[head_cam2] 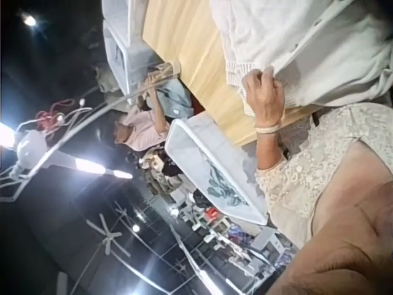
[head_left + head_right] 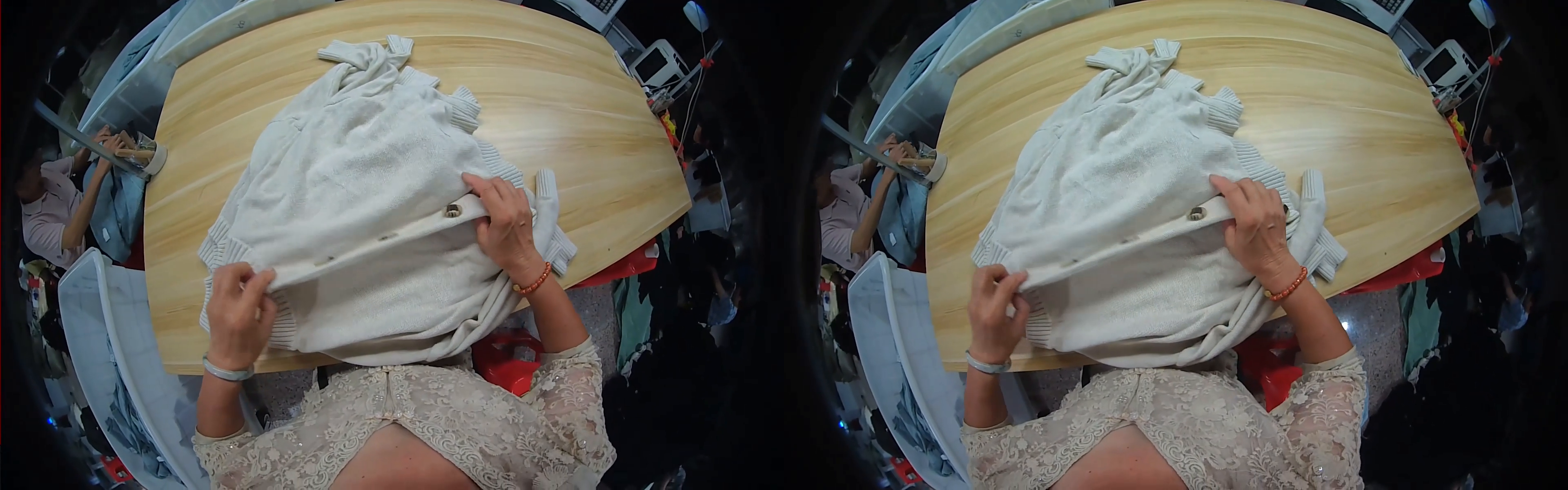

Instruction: Trimming loose threads from a knitted sweater using scissors and checking the buttons.

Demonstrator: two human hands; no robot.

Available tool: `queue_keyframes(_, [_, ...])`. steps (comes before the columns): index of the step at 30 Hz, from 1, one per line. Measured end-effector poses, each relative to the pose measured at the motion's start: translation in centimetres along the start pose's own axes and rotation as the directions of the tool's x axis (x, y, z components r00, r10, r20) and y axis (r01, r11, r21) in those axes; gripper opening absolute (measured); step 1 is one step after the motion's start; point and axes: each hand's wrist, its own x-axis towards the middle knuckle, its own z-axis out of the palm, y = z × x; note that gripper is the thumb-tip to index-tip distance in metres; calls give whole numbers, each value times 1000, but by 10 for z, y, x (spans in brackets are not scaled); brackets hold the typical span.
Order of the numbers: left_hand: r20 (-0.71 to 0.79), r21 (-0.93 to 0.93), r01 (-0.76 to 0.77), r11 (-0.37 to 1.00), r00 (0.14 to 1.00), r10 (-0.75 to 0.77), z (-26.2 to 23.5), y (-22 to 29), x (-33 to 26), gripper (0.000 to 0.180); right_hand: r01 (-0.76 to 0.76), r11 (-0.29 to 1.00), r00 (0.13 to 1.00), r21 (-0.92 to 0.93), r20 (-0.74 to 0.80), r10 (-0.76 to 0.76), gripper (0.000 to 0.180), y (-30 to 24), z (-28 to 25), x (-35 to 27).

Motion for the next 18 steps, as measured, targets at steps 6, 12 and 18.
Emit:
queue_keyframes(6, [-228, -14, 87, 996, 970, -88, -35, -37, 29, 35, 15, 1000, 999, -15, 29, -15, 44, 20, -26, 35])
queue_keyframes(12, [-404, 147, 10, 989, 913, 51, -45, -78, 89, 26, -115, 928, 993, -355, -76, 94, 26, 63, -38, 147])
queue_keyframes(18, [-219, 94, -83, 992, 970, 102, -1, -52, 38, 36, 195, 872, 938, -449, -176, -300, 41, 113, -21, 139])
